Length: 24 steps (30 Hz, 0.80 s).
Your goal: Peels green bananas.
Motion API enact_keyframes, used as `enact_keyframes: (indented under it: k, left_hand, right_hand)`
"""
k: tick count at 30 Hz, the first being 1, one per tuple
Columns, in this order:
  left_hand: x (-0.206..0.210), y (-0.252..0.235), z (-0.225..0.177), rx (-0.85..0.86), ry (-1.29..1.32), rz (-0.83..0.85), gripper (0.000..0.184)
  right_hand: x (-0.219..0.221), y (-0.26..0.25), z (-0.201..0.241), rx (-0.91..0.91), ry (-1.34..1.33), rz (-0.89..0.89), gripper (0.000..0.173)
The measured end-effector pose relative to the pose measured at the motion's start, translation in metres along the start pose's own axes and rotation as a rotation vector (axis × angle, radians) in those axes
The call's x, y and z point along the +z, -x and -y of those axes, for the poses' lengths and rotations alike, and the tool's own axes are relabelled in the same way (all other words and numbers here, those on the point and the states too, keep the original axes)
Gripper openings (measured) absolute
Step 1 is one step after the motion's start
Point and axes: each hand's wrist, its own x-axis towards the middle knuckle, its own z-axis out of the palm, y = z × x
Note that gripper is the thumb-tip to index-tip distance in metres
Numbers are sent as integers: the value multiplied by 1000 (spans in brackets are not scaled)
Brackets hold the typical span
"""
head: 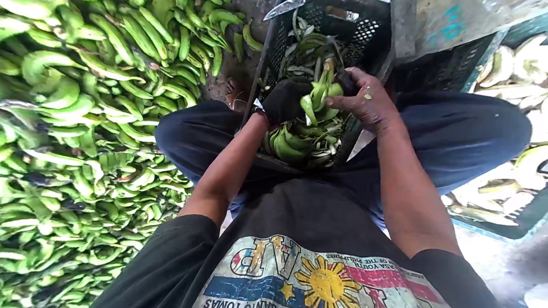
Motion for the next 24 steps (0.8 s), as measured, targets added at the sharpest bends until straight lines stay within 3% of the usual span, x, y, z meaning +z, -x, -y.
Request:
enact_keyframes:
  k: [3, 5, 7, 10, 12, 14, 17, 21, 24]
  left_hand:
    - [-8, -8, -5, 90, 89, -27, 35]
    - [-17, -14, -10, 63, 155, 27, 44]
    - [-23, -22, -8, -28, 102, 104, 48]
    - [-23, -31, 1, -285, -308, 166, 50]
    - [-11, -27, 17, -425, -455, 184, 57]
    - [-3, -15, 27, -434, -422, 176, 56]
    - [0, 2, 26, -474, -39, 40, 54]
    - [9, 15, -2, -777, 1002, -231, 59]
    - [8, 33, -25, -592, 1565, -280, 56]
  right_hand:
    - [-3, 1, 21, -33, 83, 13, 83]
    - [-9, 3, 33, -31, 73, 39, 85]
    - [-13, 5, 42, 0, 183, -18, 74]
    - [-10, 7, 33, 99, 348, -189, 72]
    - [-5, 10, 19, 167, 288, -310, 78]
    - [0, 16, 7, 206, 116, -428, 79]
    - [13, 26, -1, 166, -179, -566, 78]
    - [44, 27, -3, -35, -472, -581, 89]
    - [69, 25, 7, -130, -598, -365, 86]
